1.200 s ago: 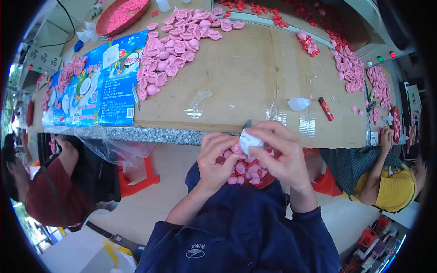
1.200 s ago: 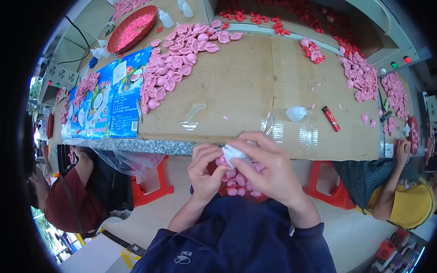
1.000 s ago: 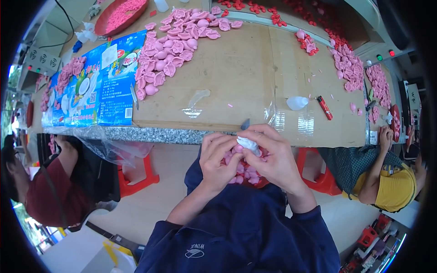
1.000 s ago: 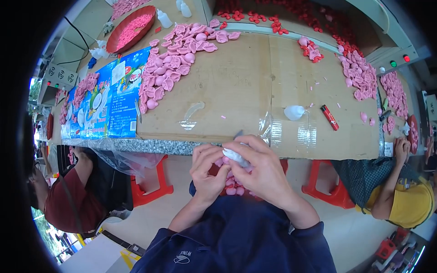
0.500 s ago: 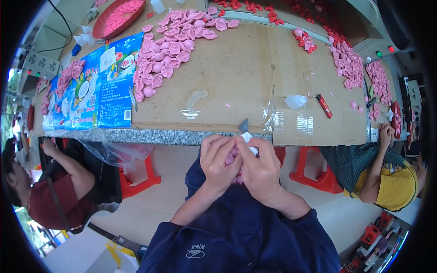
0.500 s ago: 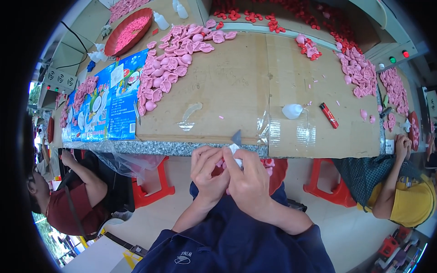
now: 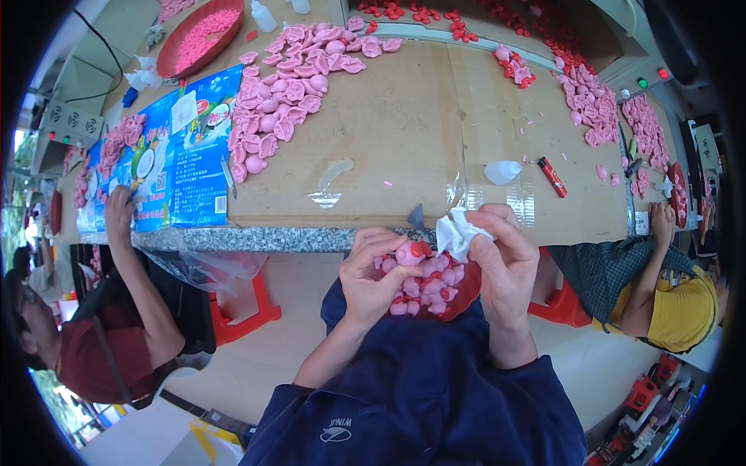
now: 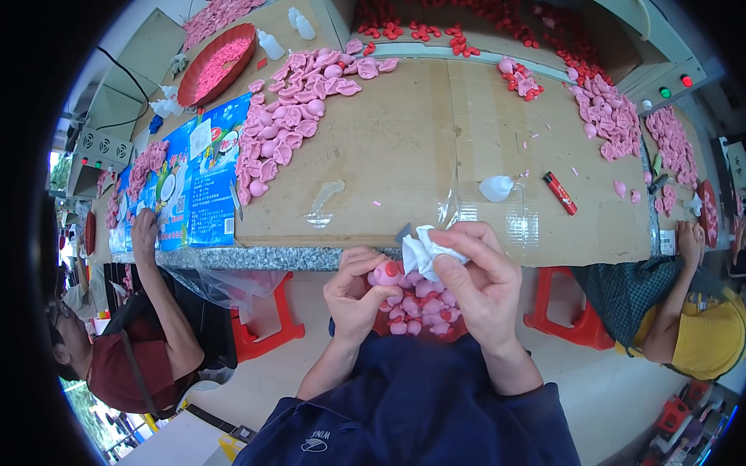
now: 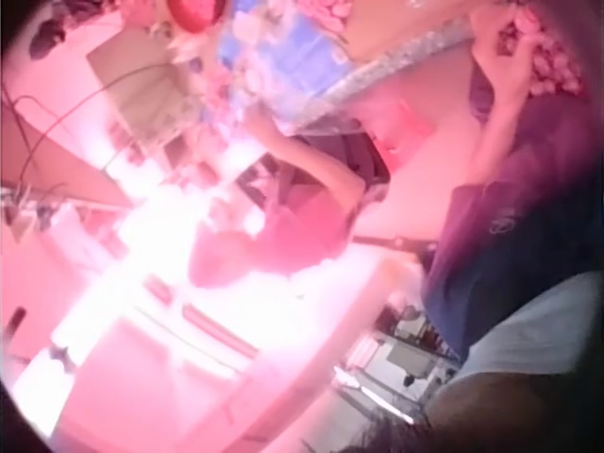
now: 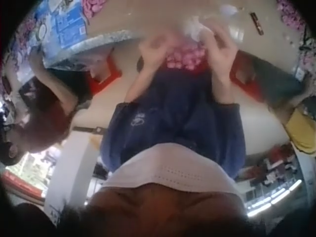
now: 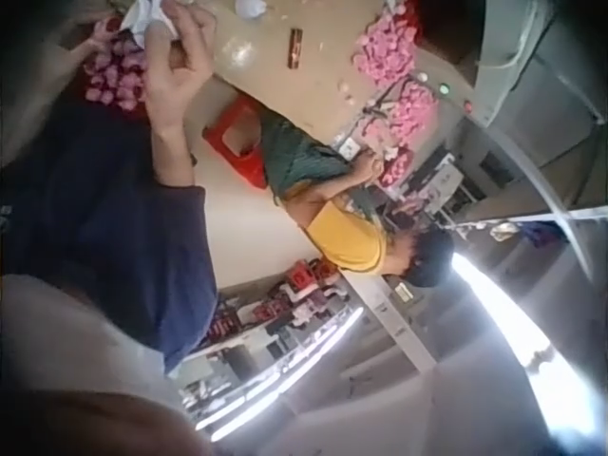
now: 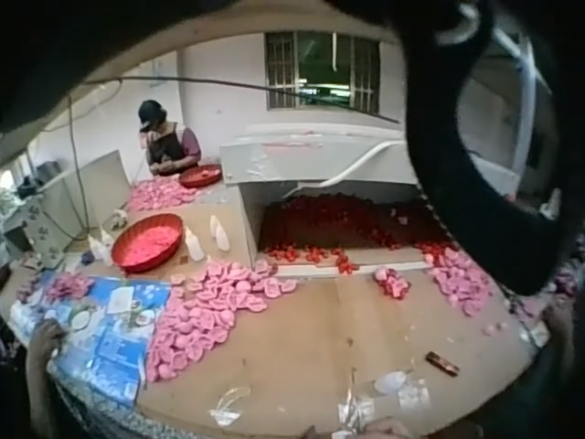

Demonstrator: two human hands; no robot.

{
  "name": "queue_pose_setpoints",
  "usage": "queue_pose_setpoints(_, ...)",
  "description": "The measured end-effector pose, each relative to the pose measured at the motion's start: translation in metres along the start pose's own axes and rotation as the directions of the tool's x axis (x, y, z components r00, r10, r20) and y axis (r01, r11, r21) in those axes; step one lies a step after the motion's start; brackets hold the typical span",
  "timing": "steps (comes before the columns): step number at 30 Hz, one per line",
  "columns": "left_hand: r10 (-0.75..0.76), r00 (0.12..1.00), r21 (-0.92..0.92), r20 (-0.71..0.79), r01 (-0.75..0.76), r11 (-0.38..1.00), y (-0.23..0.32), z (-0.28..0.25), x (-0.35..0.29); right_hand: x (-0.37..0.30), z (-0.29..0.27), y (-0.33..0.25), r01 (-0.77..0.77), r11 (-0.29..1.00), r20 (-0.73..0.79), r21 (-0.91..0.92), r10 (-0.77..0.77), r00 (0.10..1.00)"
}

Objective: Assembling small pink toy components using glue at a workshop table.

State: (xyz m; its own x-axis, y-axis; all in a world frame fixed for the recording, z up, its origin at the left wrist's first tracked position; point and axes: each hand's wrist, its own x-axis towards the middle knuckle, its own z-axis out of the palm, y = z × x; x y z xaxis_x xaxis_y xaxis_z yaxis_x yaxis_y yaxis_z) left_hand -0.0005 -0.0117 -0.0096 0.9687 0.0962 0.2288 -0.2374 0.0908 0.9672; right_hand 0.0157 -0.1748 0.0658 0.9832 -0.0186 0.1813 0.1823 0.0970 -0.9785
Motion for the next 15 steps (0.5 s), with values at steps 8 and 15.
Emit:
queue_pose_setpoints(8,-0.006,0.999,-0.105,0.038,0.01,0.994,-0.005,-0.003,-0.001,0.012,0.004,0.013,-0.002,0.881,-0.119,-0.473,-0.061,0.991)
queue_pose_setpoints(15,0.026,0.999,-0.072,0.044,-0.023,0.997,-0.008,-0.002,-0.002,0.015,-0.001,0.03,0.054,0.792,-0.076,-0.608,-0.126,0.989)
